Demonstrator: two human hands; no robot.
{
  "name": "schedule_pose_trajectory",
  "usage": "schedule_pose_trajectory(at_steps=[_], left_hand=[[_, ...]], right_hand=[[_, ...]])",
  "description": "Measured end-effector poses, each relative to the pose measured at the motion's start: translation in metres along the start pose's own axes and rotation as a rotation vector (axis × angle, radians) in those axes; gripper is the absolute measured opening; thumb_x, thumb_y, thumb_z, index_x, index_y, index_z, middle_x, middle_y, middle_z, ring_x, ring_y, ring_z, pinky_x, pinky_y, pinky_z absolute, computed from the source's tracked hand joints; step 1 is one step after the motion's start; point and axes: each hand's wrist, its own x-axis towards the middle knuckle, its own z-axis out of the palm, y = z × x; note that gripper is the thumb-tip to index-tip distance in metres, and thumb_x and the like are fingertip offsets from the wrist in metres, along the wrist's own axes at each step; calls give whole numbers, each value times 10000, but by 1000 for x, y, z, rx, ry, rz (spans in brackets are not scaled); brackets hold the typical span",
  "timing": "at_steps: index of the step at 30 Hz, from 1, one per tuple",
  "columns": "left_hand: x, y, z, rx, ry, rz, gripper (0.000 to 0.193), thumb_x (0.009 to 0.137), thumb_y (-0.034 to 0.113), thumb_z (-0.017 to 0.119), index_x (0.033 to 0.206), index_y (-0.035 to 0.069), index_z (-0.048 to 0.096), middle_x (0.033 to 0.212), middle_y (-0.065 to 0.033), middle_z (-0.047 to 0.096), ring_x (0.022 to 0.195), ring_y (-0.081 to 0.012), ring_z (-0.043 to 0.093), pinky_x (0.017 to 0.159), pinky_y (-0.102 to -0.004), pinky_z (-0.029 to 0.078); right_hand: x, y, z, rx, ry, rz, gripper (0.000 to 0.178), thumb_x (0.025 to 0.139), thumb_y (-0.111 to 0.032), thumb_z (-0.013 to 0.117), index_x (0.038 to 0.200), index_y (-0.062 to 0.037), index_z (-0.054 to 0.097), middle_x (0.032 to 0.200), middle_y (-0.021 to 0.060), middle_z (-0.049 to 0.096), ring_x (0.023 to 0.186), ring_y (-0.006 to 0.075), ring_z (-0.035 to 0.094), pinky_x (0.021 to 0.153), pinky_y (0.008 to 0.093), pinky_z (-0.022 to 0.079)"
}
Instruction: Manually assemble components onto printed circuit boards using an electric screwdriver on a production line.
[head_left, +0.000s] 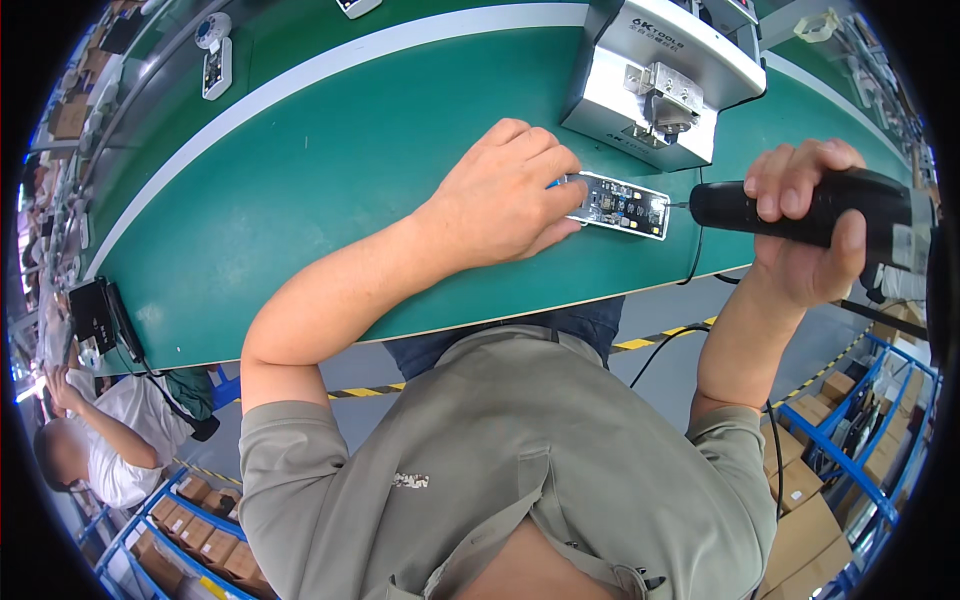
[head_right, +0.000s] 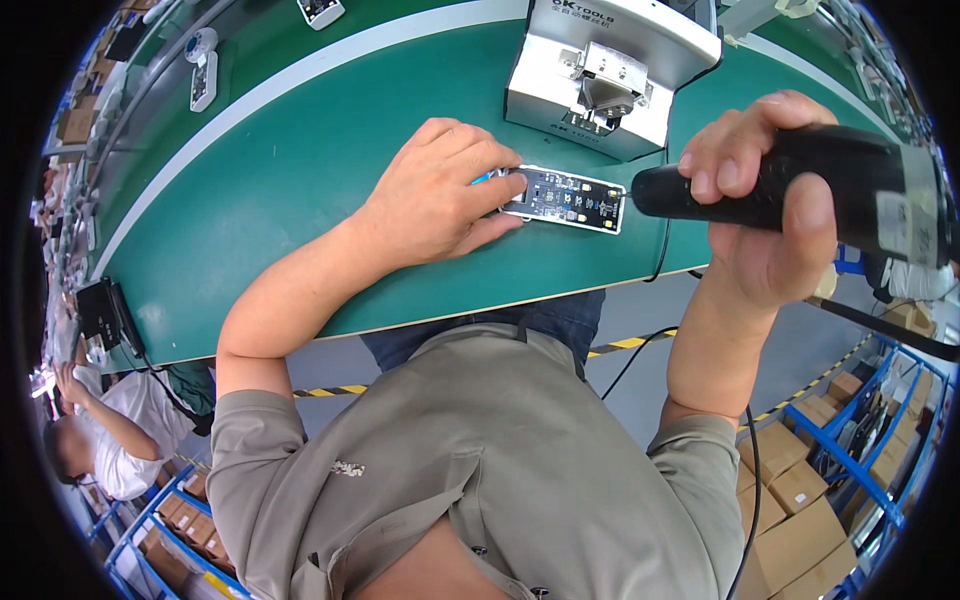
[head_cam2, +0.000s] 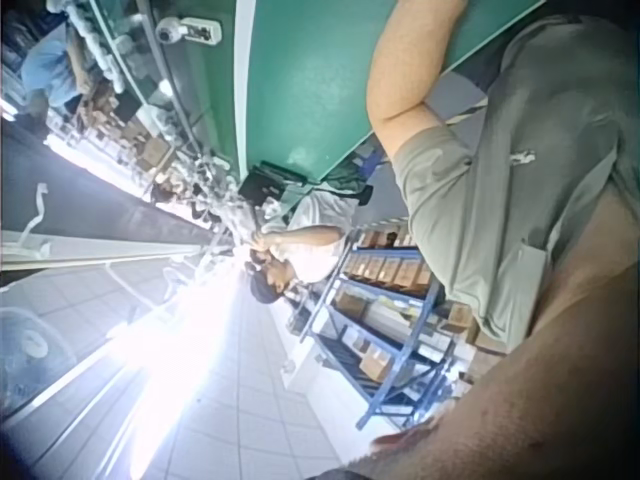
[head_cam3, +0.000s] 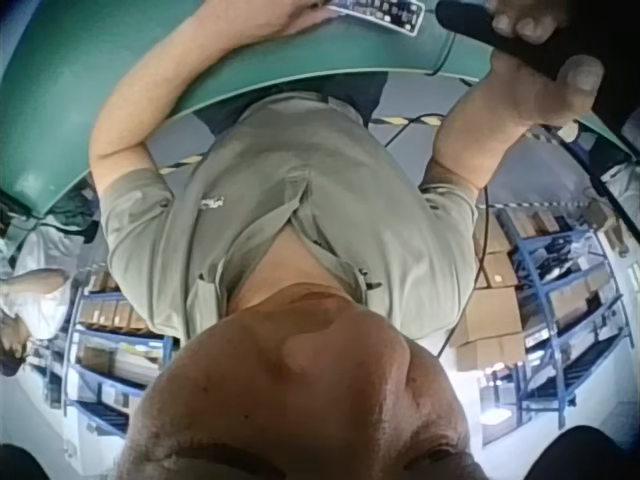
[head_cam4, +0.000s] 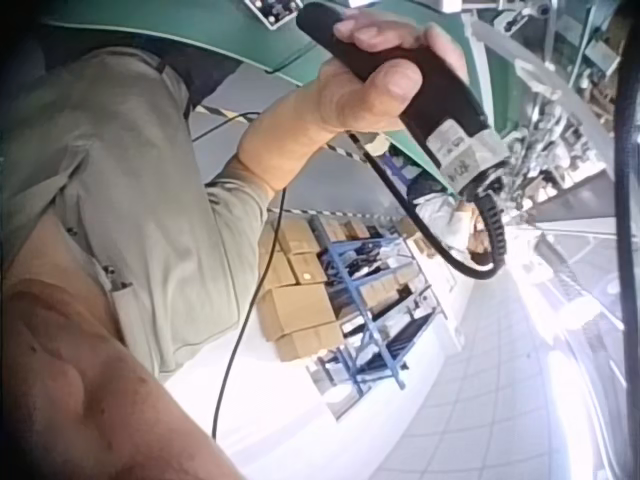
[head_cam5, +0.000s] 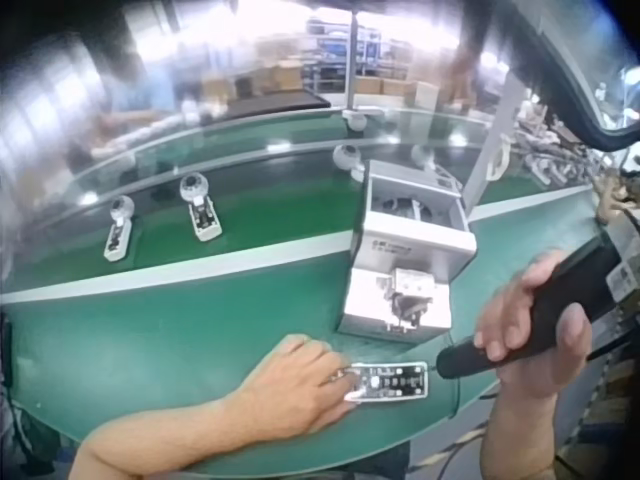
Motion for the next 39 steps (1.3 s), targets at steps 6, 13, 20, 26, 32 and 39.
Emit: schedule_pose_trajectory(at_steps=[6, 13, 20, 26, 32, 39], left_hand=[[15, 12, -1, -106, 202, -37, 196, 750, 216, 730, 897, 124, 638, 942, 0, 570, 925, -176, 513, 951, -382, 334], [23, 4, 8, -211, 182, -23, 152, 743, 161, 746, 832, 127, 628, 890, 30, 576, 887, -156, 519, 970, -397, 321], [18, 3, 8, -304, 177, -95, 161, 739, 165, 755, 798, 128, 610, 889, 33, 576, 883, -153, 518, 985, -406, 313], [21, 6, -2, -236, 207, -118, 239, 710, 187, 776, 880, 132, 617, 968, 18, 590, 921, -162, 536, 984, -406, 323], [9, -10, 0, 54, -23, -32, 287, 703, 214, 770, 927, 114, 619, 1042, -5, 572, 956, -180, 531, 929, -374, 373], [10, -9, 4, 71, -57, -22, 227, 745, 270, 728, 891, 112, 655, 969, -30, 565, 914, -205, 499, 831, -325, 399]], right_hand=[[10, 6, 23, 194, -140, -65, 585, 901, -431, 513, 1315, -21, 460, 798, 25, 559, 664, 132, 550, 688, 301, 474], [18, 8, 21, 228, -193, -48, 615, 844, -451, 584, 1310, -67, 471, 833, -13, 561, 710, 97, 540, 742, 287, 425], [18, 9, 25, 258, -193, -50, 622, 843, -458, 577, 1311, -63, 473, 831, -17, 551, 714, 98, 534, 744, 288, 417], [21, 8, 27, 158, -129, -89, 594, 897, -434, 508, 1318, -17, 467, 825, 33, 566, 681, 140, 549, 709, 314, 468], [8, 1, 1, -146, 59, -7, 501, 893, -338, 521, 1238, 26, 519, 750, 56, 579, 629, 157, 563, 649, 316, 482], [-1, 8, -2, -142, 178, 22, 412, 876, -256, 530, 1153, 48, 565, 668, 65, 579, 575, 171, 572, 588, 308, 492]])
